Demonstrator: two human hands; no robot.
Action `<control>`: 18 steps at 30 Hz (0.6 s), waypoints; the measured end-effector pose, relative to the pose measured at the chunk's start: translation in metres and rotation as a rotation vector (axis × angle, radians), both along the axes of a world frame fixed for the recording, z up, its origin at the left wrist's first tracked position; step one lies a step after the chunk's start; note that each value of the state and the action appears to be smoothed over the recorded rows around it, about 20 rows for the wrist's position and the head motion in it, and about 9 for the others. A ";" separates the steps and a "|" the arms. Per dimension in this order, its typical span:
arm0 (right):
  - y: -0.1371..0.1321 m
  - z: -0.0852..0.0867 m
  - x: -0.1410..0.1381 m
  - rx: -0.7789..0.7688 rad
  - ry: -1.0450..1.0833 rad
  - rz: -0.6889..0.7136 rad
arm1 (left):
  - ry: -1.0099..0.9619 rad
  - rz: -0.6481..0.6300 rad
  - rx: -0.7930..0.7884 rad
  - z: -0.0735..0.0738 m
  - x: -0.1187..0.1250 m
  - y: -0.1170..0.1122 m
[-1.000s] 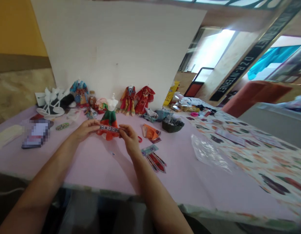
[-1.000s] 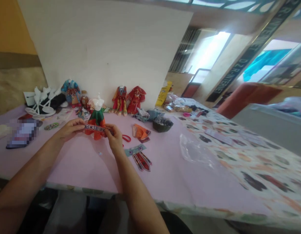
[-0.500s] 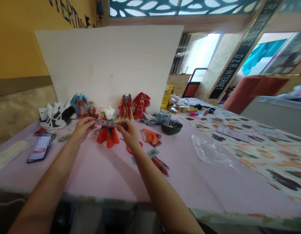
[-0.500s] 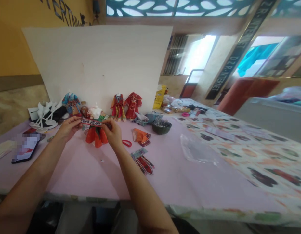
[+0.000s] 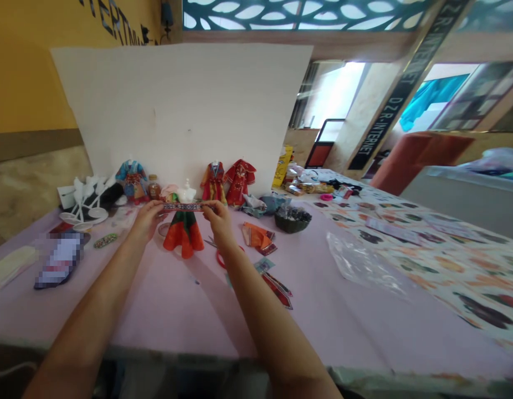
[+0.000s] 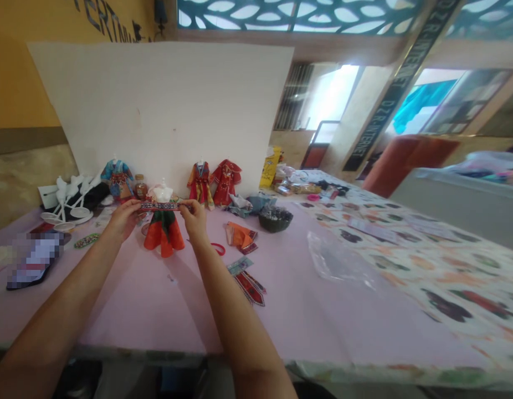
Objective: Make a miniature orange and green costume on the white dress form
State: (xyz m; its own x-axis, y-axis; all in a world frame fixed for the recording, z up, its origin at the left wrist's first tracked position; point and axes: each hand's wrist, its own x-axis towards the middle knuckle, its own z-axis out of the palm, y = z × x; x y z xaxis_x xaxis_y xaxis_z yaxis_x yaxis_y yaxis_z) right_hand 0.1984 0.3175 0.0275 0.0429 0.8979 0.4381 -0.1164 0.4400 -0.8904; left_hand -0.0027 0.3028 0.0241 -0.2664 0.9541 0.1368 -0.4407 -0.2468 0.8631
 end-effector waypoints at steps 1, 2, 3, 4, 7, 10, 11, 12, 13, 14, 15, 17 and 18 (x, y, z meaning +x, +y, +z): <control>0.001 -0.001 -0.001 -0.012 0.007 -0.001 | -0.001 -0.002 -0.002 0.000 0.000 0.001; 0.002 -0.002 -0.001 -0.023 0.015 -0.001 | -0.002 -0.004 -0.004 0.000 0.001 0.002; 0.003 -0.003 -0.002 -0.035 0.023 -0.001 | -0.002 -0.005 -0.006 0.000 0.001 0.003; 0.004 -0.004 -0.003 -0.045 0.030 -0.002 | -0.001 -0.006 -0.007 0.000 0.002 0.004; 0.007 -0.005 -0.006 -0.068 0.052 -0.002 | 0.001 -0.006 -0.012 -0.001 0.006 0.008; 0.009 -0.004 -0.009 -0.081 0.070 0.001 | 0.006 -0.013 -0.015 -0.001 0.011 0.012; 0.011 -0.004 -0.010 -0.084 0.074 0.003 | 0.006 -0.016 -0.014 -0.001 0.013 0.014; 0.012 -0.004 -0.011 -0.087 0.077 0.005 | 0.006 -0.020 -0.011 0.000 0.015 0.015; 0.013 -0.004 -0.012 -0.088 0.081 0.007 | 0.005 -0.024 -0.008 0.000 0.017 0.017; 0.013 -0.003 -0.013 -0.089 0.084 0.010 | 0.005 -0.028 -0.004 0.001 0.018 0.018; 0.014 -0.003 -0.013 -0.088 0.087 0.015 | 0.005 -0.031 0.000 0.002 0.019 0.018; 0.013 -0.002 -0.012 -0.083 0.096 0.030 | 0.008 -0.037 0.006 0.003 0.019 0.017; 0.012 -0.002 -0.011 -0.080 0.102 0.040 | 0.010 -0.039 0.010 0.003 0.018 0.016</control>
